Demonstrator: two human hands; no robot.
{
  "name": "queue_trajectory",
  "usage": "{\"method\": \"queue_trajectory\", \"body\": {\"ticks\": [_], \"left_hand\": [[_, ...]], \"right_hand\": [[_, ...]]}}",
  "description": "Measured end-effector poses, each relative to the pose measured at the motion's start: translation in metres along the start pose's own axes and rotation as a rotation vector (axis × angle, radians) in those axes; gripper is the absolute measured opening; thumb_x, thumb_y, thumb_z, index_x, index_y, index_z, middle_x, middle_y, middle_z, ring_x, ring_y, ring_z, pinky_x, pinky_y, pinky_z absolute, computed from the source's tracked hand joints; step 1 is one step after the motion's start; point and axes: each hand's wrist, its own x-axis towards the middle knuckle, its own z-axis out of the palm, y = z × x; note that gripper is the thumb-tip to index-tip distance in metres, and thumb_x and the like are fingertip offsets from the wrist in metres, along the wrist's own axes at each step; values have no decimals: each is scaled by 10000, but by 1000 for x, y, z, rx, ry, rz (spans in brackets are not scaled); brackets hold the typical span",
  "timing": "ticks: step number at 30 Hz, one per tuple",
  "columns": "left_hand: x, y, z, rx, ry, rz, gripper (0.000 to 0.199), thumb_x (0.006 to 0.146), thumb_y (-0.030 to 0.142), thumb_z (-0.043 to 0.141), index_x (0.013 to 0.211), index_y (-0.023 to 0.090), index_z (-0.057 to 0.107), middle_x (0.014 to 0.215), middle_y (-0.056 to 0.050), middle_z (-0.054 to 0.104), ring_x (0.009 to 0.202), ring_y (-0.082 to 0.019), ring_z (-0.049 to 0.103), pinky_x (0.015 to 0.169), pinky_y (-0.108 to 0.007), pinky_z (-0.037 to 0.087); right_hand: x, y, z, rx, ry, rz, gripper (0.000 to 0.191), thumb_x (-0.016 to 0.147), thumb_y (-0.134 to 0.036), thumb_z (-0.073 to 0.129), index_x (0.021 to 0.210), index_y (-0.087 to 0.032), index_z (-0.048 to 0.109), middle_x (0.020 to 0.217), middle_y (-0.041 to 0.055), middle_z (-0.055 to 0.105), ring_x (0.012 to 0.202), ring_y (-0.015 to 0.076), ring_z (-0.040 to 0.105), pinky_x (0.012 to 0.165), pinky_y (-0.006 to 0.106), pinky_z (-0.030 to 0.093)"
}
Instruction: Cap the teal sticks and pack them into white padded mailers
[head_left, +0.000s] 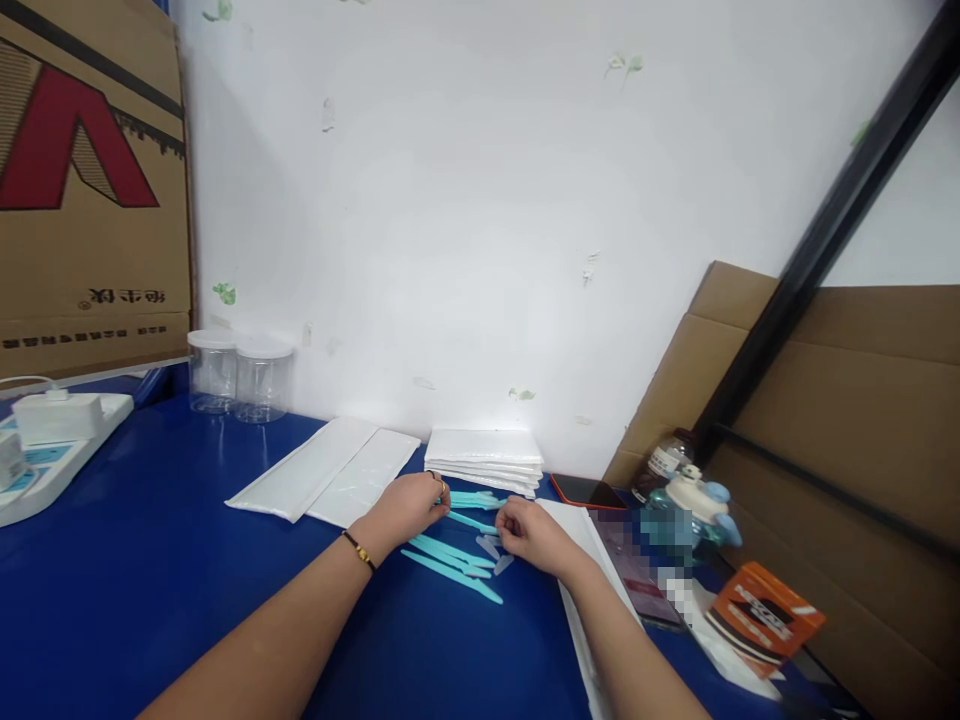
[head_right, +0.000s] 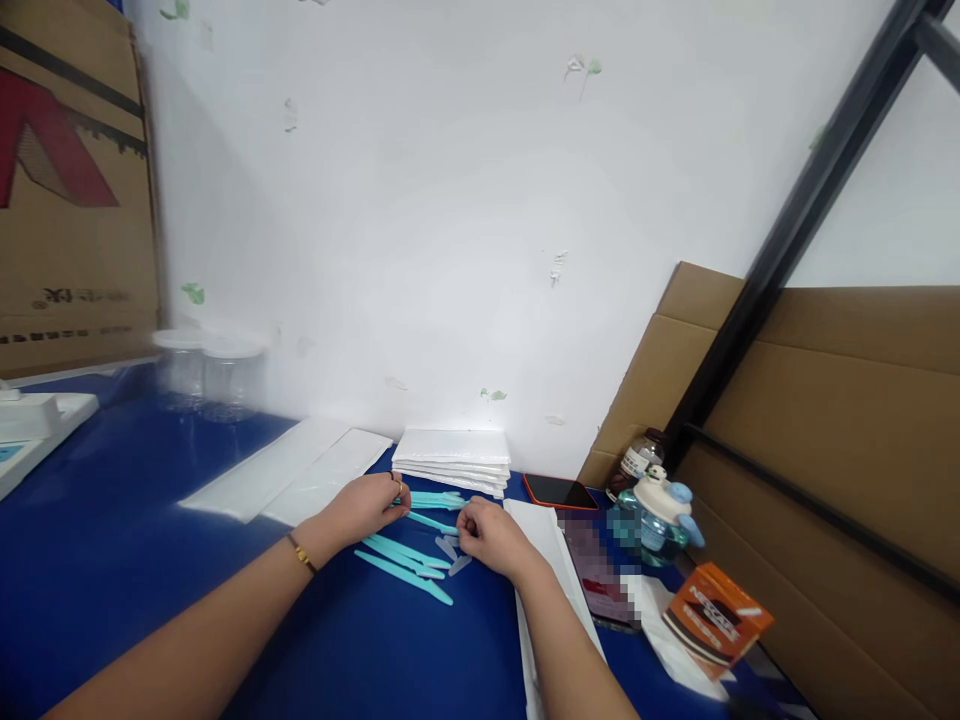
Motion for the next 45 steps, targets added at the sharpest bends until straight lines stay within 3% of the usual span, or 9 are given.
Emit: {"method": "queue_trajectory", "body": {"ticks": [6,12,16,19,24,29,33,41,45], "left_hand": [[-1,-10,-3,-16,-4,-67,178,767,256,485,748,210,656,846,-37,653,770,-171,584,648,-240,397],[-6,-22,-10,-157,-189,-104,134,684,267,550,722,217,668,762,-2,657,685,-152,574,559,-218,378],[-4,-18,-1,-103,-19,-104,245,713,341,572,917,229,648,913,-26,618,793,-174,570,641,-234,407],[-2,-15,8,-34,73,-64,291,753,283,560,1037,241,607,1035,-38,575,901,-186,557,765,-259,417],[3,-11,13,57,76,-2,121,774,231,553,856,236,641,936,-22,585,879,-191,553,758,-275,415],[4,-12,7,49,76,41,163,812,221,486,778,222,646,846,-21,606,819,-165,555,722,-255,396],[2,-18,-5,103,82,-19,191,798,203,467,736,212,648,818,-24,623,760,-164,565,698,-266,384],[-6,-15,-10,-119,-154,9,149,703,187,509,687,221,654,779,18,660,687,-129,580,610,-205,386],[-3,-14,-2,-111,-84,-5,150,715,258,549,814,235,658,801,3,639,738,-151,576,620,-215,393]], "right_hand": [[-4,8,-6,45,-32,25,123,706,-87,508,739,-167,595,751,4,556,633,108,503,571,197,375],[-6,13,-12,60,4,86,145,787,-264,547,870,-173,622,797,27,567,657,137,526,587,234,411],[2,3,-2,-52,136,28,262,827,-252,514,1079,-225,577,979,51,546,836,168,545,732,266,428],[8,0,5,-138,133,12,192,816,-232,533,997,-224,599,988,50,535,862,176,543,752,268,425],[10,1,7,-150,158,-23,106,842,-204,492,833,-200,598,907,41,533,796,161,540,725,264,421],[8,1,1,-4,169,-70,134,852,-199,475,795,-195,597,874,36,530,774,150,532,705,256,419],[2,12,-7,33,155,-36,147,845,-204,482,764,-185,604,861,34,543,748,145,535,683,256,414],[-2,19,-9,24,146,60,131,798,-253,553,861,-209,660,898,36,548,803,167,544,713,272,415],[1,9,-3,62,70,64,75,756,-228,596,794,-201,655,859,26,532,777,160,534,698,265,408]]}}
